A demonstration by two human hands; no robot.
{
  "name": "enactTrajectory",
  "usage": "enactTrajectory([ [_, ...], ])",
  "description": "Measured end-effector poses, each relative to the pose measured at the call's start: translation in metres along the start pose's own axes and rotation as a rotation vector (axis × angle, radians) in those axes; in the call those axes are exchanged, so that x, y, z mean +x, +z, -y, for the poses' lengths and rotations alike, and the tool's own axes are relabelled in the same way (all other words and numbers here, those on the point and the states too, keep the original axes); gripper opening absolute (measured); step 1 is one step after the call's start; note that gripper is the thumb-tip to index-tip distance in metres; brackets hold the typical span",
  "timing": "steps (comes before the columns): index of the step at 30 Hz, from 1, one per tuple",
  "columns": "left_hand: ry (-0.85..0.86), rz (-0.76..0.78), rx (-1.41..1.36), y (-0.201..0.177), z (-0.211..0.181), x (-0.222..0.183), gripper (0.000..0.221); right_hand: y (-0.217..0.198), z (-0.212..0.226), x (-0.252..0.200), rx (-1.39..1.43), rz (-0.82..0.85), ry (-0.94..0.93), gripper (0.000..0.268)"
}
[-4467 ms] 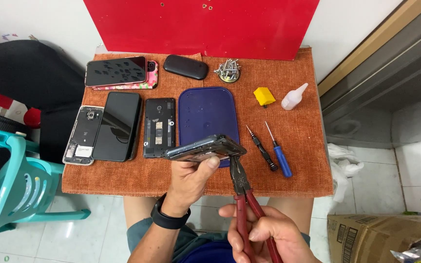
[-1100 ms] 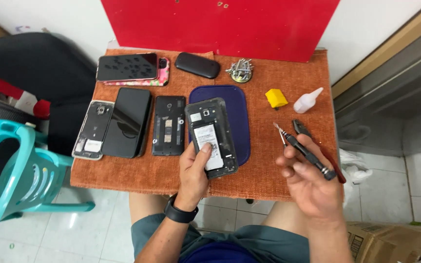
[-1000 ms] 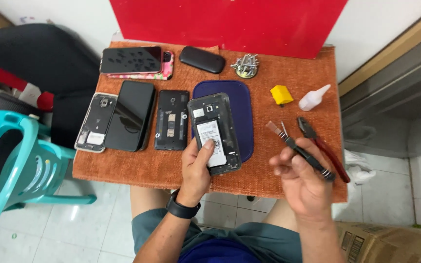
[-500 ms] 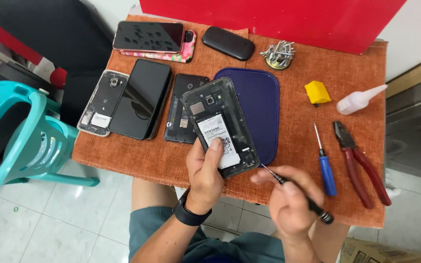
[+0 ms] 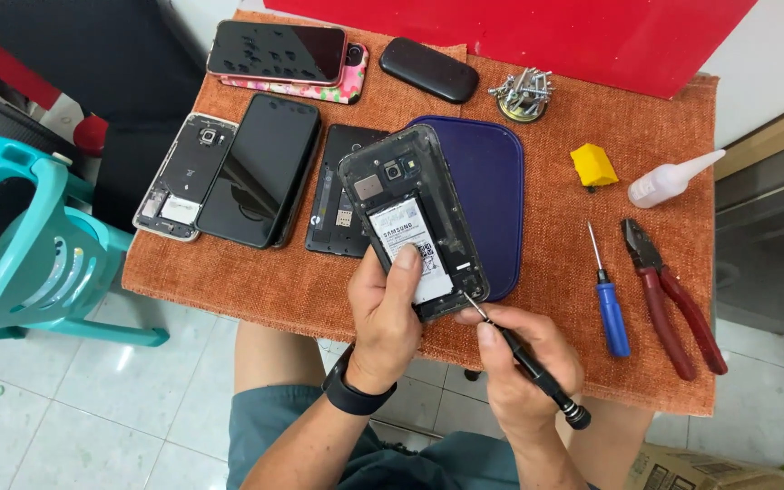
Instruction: Disassembling a Samsung mobile phone to access internal components using a screwdriver and pliers.
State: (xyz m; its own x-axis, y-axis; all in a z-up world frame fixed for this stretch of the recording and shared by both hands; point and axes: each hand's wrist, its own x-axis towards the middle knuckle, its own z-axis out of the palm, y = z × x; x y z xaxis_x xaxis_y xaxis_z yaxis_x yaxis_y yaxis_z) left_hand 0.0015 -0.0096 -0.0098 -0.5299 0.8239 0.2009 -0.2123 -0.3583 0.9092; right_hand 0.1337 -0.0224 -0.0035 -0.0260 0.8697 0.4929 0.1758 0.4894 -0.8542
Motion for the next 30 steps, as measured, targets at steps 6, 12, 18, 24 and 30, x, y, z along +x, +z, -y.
enactTrajectory([
  [6, -0.026, -0.009, -0.02, -0.001, 0.004, 0.002, 0.033, -0.002, -0.009, 0.002, 0.027, 0.046, -0.028, 0.013],
  [12, -0.067, 0.038, 0.011, -0.003, -0.001, 0.007, 0.034, -0.003, -0.025, -0.002, 0.512, -0.143, 0.538, 0.015],
  [18, -0.061, 0.054, 0.105, -0.003, -0.007, 0.007, 0.036, -0.017, -0.031, 0.008, 0.859, 0.082, 0.601, 0.015],
  [24, -0.073, 0.113, 0.174, 0.0, -0.013, 0.008, 0.037, -0.024, -0.036, 0.012, 0.816, 0.215, 0.574, 0.014],
  [30, -0.117, 0.079, 0.136, 0.0, -0.015, 0.01, 0.036, -0.016, -0.032, 0.007, 0.72, 0.093, 0.431, 0.012],
])
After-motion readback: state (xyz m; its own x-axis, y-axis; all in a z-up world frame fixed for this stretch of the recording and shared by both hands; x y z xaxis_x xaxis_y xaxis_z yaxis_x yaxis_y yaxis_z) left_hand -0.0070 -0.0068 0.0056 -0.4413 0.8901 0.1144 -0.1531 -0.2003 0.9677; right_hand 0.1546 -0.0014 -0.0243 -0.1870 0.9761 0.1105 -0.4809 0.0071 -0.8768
